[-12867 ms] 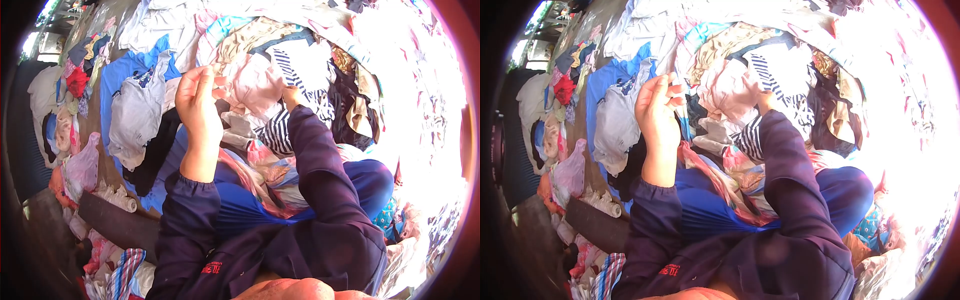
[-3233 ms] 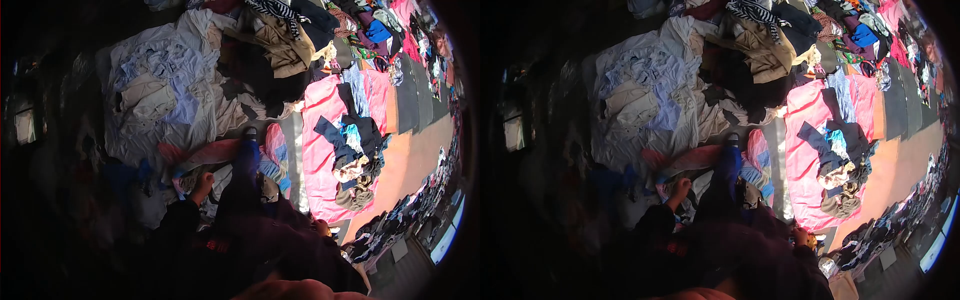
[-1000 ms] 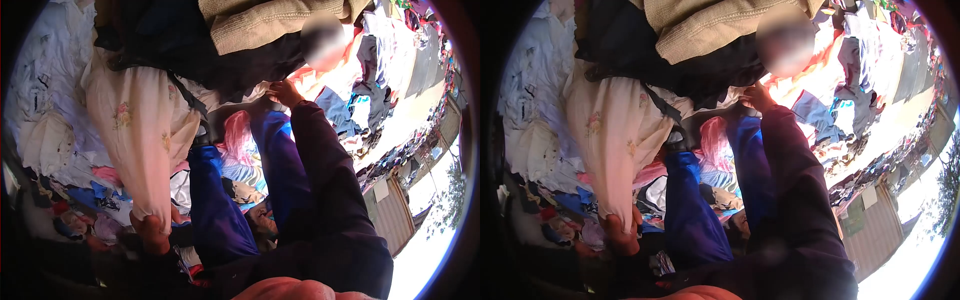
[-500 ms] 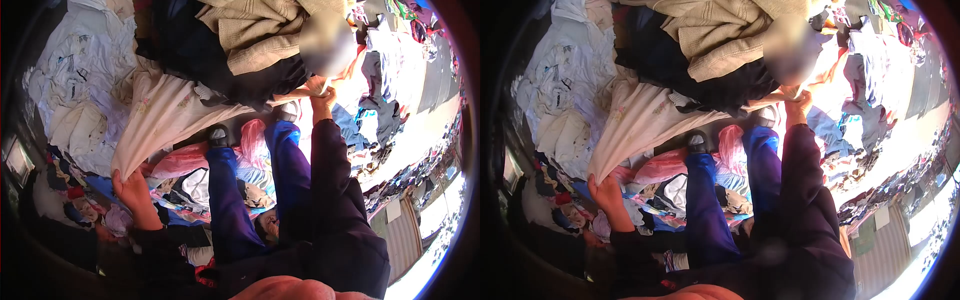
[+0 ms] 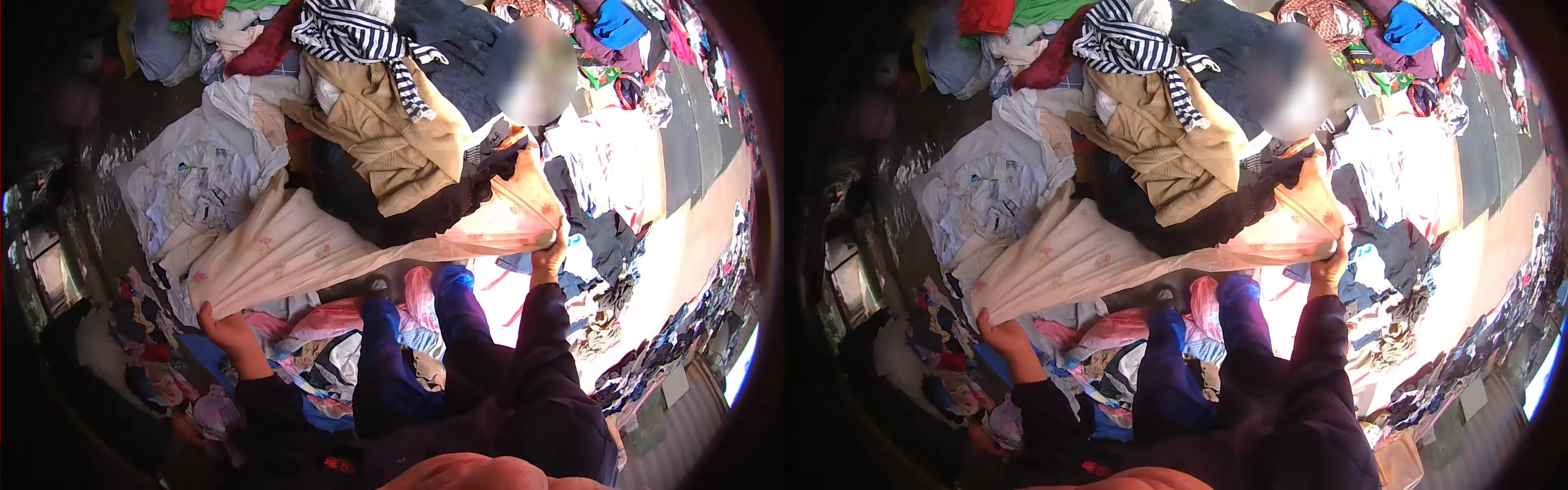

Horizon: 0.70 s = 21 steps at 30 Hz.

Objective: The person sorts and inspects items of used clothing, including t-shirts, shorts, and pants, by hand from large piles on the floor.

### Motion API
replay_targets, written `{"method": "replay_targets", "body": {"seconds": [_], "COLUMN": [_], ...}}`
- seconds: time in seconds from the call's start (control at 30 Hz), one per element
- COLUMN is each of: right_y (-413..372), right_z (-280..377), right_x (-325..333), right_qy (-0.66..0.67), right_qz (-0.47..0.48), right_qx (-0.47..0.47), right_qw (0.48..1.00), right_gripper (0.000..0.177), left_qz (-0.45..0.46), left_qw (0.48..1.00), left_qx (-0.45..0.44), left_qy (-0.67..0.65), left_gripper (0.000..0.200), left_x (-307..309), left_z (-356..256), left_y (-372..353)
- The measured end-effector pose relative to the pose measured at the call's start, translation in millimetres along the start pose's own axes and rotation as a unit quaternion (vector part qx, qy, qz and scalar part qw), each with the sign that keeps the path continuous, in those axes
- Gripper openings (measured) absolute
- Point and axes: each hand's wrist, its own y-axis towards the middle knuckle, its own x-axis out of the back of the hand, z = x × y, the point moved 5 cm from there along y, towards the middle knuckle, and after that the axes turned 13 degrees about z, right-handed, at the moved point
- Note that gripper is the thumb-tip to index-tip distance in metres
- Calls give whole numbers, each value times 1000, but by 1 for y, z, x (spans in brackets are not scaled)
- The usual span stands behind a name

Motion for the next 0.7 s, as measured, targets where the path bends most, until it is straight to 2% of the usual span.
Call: {"method": "replay_targets", "body": {"seconds": [0.07,0.1,0.13,0.17,0.2,0.23,0.27,0.3,0.33,0.37,0.4,0.47,0.57,0.63,0.67,0.7], "right_y": [5,8,2,8,12,-2,-7,-23,-42,-52,-59,-67,-66,-66,-66,-66], "right_z": [20,28,32,21,7,-20,-49,-75,-99,-122,-139,-163,-194,-208,-215,-221], "right_x": [-6,-18,-55,-56,-59,-94,-110,-141,-171,-191,-203,-213,-216,-216,-220,-224], "right_qy": [-29,-161,-253,-338,-421,-382,-403,-385,-373,-361,-346,-328,-286,-261,-252,-242], "right_qz": [17,45,45,54,61,86,133,211,286,326,333,313,247,200,184,169], "right_qx": [-2,34,69,42,16,44,-6,-108,-208,-262,-289,-326,-341,-335,-331,-327], "right_qw": [999,985,964,939,905,919,906,892,858,833,828,830,861,883,891,898], "right_gripper": [43,43,41,41,41,55,56,56,56,55,54,52,49,48,47,47], "left_qz": [28,33,73,113,229,346,451,547,600,641,665,677,683,697,676,653], "left_qw": [996,991,983,972,893,872,831,789,766,746,729,716,710,688,701,714], "left_qx": [-37,-55,-54,-56,-70,-16,-101,-96,-57,8,68,116,129,153,192,231], "left_qy": [76,115,157,198,381,347,310,262,224,182,147,123,112,136,120,104], "left_gripper": [55,55,43,33,11,6,16,16,14,13,11,9,13,14,14,22], "left_x": [-35,-54,-91,-127,-138,-197,-235,-263,-273,-272,-264,-242,-210,-191,-187,-181], "left_z": [-9,-8,8,25,66,81,111,135,156,181,200,209,199,187,186,184], "left_y": [-5,-10,-23,-36,-48,-72,-94,-120,-141,-167,-192,-205,-172,-144,-129,-115]}}
